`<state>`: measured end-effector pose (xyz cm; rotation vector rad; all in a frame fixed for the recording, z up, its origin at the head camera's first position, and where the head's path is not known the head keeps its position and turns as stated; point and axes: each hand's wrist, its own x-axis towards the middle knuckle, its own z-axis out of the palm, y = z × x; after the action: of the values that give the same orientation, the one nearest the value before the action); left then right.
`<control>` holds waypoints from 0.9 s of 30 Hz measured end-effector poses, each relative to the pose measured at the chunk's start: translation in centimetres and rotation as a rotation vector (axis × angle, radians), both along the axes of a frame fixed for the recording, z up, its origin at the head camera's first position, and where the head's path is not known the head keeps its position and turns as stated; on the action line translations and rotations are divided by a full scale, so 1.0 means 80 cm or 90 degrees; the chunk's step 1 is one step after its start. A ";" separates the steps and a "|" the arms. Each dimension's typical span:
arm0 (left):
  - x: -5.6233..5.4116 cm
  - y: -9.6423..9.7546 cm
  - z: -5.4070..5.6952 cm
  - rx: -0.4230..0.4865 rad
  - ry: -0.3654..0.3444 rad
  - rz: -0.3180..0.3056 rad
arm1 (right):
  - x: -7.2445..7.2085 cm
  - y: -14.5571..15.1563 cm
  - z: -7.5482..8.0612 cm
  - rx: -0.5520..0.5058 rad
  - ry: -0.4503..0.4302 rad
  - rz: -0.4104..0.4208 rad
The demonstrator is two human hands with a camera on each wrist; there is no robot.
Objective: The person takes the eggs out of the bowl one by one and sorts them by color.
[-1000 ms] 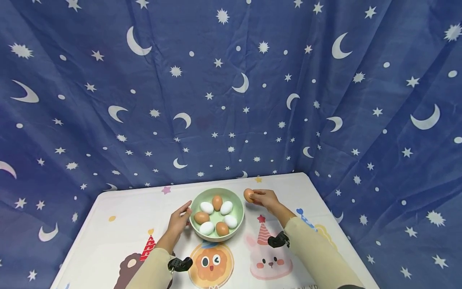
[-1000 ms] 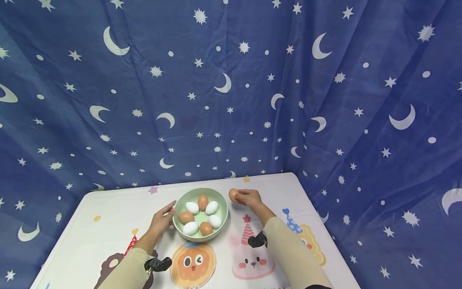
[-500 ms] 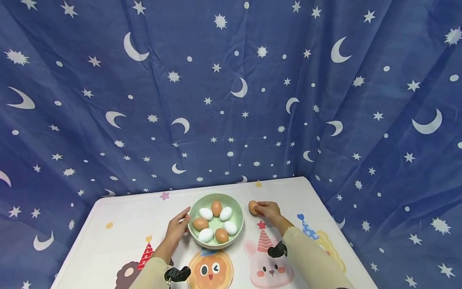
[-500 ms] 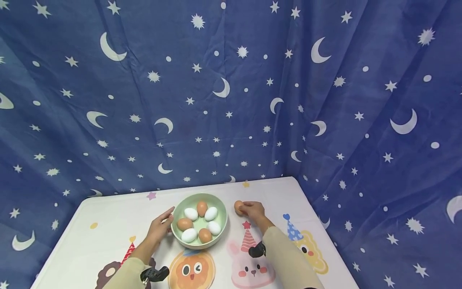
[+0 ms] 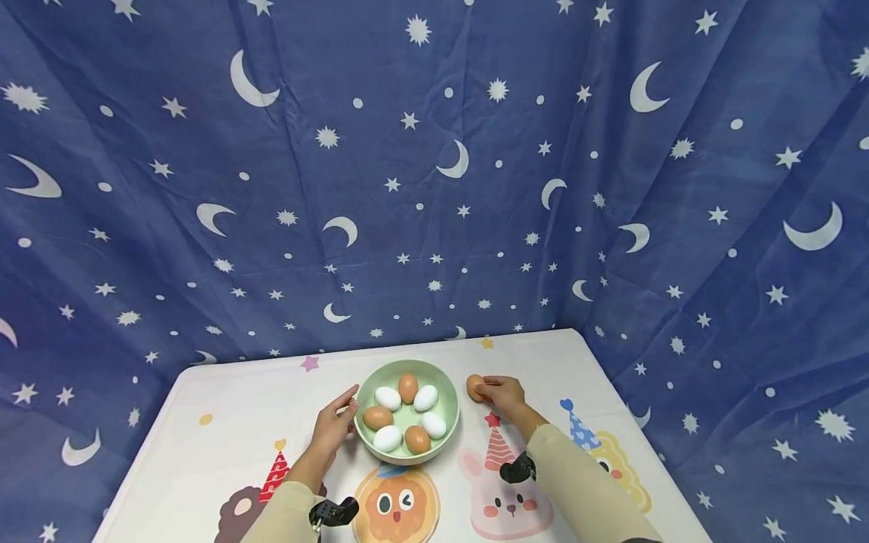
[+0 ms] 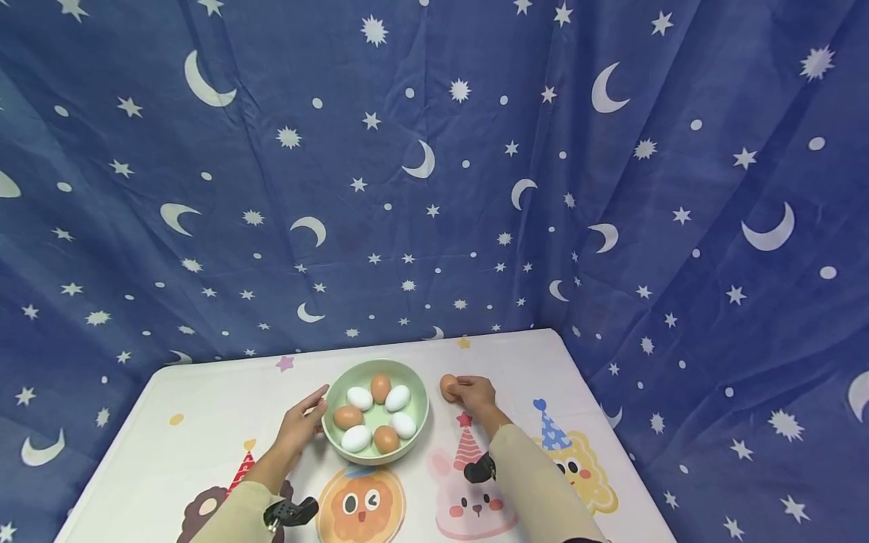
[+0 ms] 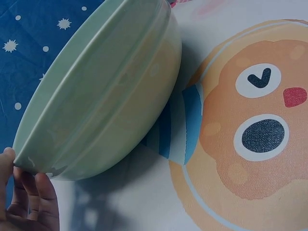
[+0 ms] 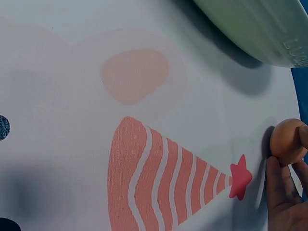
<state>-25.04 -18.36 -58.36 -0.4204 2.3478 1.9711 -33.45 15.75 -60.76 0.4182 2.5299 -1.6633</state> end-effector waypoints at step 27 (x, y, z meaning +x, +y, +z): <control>0.001 0.001 0.001 0.001 0.005 0.005 | 0.006 0.006 0.010 -0.036 -0.006 -0.025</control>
<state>-24.99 -18.31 -58.25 -0.4228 2.3531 1.9808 -33.00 16.26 -59.95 0.4726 2.4770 -1.7386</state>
